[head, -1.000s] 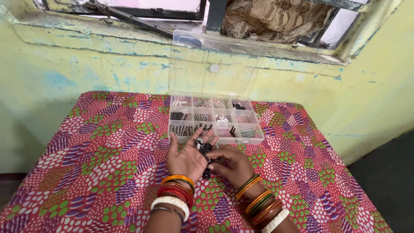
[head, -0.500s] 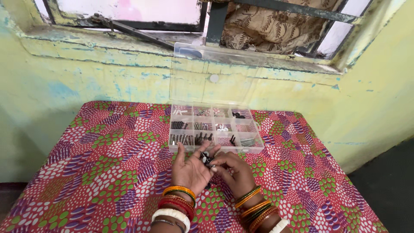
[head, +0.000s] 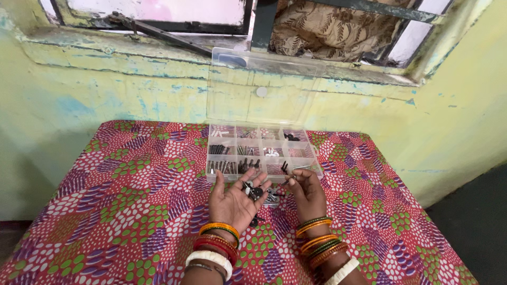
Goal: The person picks up and sorts small hardware items, including screws and bolts, by hand, placing them into a clear plastic organizer box with multiple compartments.
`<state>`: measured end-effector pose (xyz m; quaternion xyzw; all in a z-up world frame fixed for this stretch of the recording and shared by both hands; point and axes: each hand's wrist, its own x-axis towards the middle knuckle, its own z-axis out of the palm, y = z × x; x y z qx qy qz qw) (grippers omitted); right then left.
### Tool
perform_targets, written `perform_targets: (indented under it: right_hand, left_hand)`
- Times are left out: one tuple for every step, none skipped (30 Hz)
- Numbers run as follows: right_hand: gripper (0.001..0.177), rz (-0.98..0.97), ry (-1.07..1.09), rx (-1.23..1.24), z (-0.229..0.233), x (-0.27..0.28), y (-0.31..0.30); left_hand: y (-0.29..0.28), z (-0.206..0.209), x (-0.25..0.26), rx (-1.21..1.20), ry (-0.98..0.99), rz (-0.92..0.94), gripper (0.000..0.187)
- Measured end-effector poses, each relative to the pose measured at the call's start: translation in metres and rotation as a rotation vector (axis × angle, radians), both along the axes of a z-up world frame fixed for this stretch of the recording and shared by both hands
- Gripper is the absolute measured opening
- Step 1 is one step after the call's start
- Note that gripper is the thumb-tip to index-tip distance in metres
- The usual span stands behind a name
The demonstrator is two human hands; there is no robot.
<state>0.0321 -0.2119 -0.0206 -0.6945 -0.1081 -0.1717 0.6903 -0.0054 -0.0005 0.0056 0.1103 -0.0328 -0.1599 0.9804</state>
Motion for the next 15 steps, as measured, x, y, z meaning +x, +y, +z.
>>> perform_targets:
  right_hand:
    - [0.021,-0.005,0.009,-0.005,0.001,0.0,0.0]
    - [0.022,-0.009,0.019,-0.009,0.002,-0.002,0.0]
    - [0.022,-0.009,0.015,-0.01,0.003,-0.002,0.001]
    - [0.022,-0.01,0.011,-0.011,0.005,-0.003,0.001]
    - [0.021,-0.009,0.007,-0.011,0.007,-0.003,0.003]
    - [0.021,-0.079,0.021,-0.114,0.009,-0.006,0.003]
    - [0.021,-0.148,0.035,-0.218,0.011,-0.009,0.003]
    - [0.02,-0.217,0.05,-0.321,0.012,-0.012,0.003]
    - [0.02,-0.196,0.051,-0.389,0.014,-0.013,0.004]
    - [0.019,-0.174,0.052,-0.456,0.015,-0.016,0.004]
    - [0.018,-0.153,0.05,-0.523,0.016,-0.018,0.004]
    - [0.019,-0.182,0.037,-0.519,0.017,-0.02,0.004]
    - [0.02,-0.21,0.022,-0.515,0.018,-0.02,0.004]
    - [0.02,-0.238,0.007,-0.51,0.019,-0.019,0.004]
    - [0.02,-0.252,0.022,-0.499,0.019,-0.018,0.003]
  left_hand:
    - [0.0,0.0,0.0,0.004,0.0,0.0,0.1]
    - [0.0,0.0,0.0,0.007,0.001,0.001,0.1]
    - [0.0,-0.001,0.0,0.011,0.0,0.002,0.1]
    - [0.0,-0.001,0.0,0.007,-0.011,-0.001,0.1]
    - [0.0,-0.001,0.0,0.005,-0.022,-0.003,0.1]
    - [0.001,-0.002,0.001,0.003,-0.033,-0.005,0.1]
    - [0.0,-0.003,0.001,0.004,-0.031,-0.006,0.1]
    - [0.0,-0.004,0.001,0.005,-0.029,-0.007,0.099]
    - [0.0,-0.004,0.002,0.006,-0.029,-0.008,0.099]
    - [0.001,-0.005,0.002,0.01,-0.021,-0.008,0.099]
    - [0.0,-0.005,0.003,0.014,-0.016,-0.01,0.098]
    - [0.0,-0.006,0.003,0.018,-0.012,-0.011,0.098]
    - [0.0,-0.006,0.004,0.014,-0.026,-0.016,0.098]
    - [0.0,-0.006,0.004,0.009,-0.041,-0.02,0.099]
    - [0.0,-0.008,0.002,0.004,-0.05,-0.024,0.099]
